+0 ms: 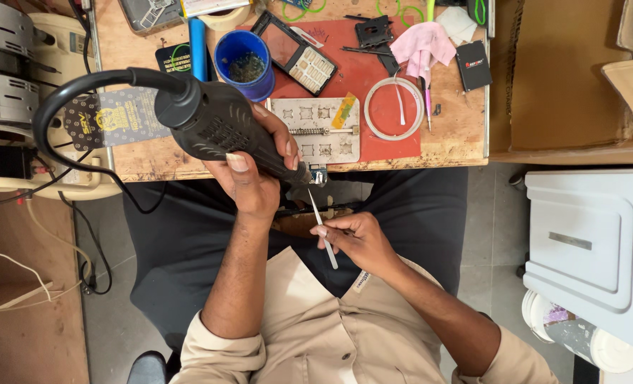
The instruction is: The person uses a hot air gun to heat a small circuit board clamped to a workbench while holding tweezers. After heating, the person wipes the board with a pink cloth.
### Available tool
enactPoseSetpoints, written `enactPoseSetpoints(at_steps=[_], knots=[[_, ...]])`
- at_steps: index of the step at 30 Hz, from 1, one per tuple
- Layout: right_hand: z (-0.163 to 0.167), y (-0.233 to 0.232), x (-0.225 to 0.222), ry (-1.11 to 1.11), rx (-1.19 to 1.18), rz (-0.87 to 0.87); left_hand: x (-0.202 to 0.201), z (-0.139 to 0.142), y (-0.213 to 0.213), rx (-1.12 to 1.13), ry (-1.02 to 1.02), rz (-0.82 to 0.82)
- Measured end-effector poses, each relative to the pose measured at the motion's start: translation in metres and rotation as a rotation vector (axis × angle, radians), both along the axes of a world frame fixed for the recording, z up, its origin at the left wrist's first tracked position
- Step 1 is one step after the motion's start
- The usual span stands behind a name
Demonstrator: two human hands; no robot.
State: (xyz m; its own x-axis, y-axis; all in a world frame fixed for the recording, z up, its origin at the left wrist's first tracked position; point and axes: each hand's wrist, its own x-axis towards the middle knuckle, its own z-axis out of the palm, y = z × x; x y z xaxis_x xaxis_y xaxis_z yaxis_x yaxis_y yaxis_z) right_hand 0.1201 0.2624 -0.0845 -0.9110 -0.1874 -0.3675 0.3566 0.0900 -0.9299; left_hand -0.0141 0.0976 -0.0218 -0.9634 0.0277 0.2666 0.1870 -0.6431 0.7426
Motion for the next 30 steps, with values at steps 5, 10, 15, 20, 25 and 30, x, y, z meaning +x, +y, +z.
enactPoseSetpoints(at_steps=[5,10,15,20,25,30], knots=[[-0.0010,0.0022,0.0003,-0.034,0.009,-0.030,-0.0001,0.0011,0.0015,-0.008,0.011,0.008],[-0.0034,0.0033,0.0006,-0.074,0.018,-0.055,-0.0006,0.0003,0.0011,-0.008,0.017,0.009],[-0.0050,0.0036,0.0020,-0.052,-0.007,-0.045,-0.0009,-0.0010,0.0003,-0.011,0.016,0.004],[-0.0049,0.0039,0.0014,-0.075,-0.032,-0.055,-0.0015,-0.0018,0.0002,-0.019,0.021,0.006],[-0.0026,0.0042,-0.0002,-0.084,-0.039,-0.042,-0.0017,-0.0013,0.0006,-0.014,0.010,0.008],[-0.0006,0.0033,-0.0021,-0.102,-0.057,-0.049,-0.0012,0.0004,0.0011,0.002,0.003,0.008]])
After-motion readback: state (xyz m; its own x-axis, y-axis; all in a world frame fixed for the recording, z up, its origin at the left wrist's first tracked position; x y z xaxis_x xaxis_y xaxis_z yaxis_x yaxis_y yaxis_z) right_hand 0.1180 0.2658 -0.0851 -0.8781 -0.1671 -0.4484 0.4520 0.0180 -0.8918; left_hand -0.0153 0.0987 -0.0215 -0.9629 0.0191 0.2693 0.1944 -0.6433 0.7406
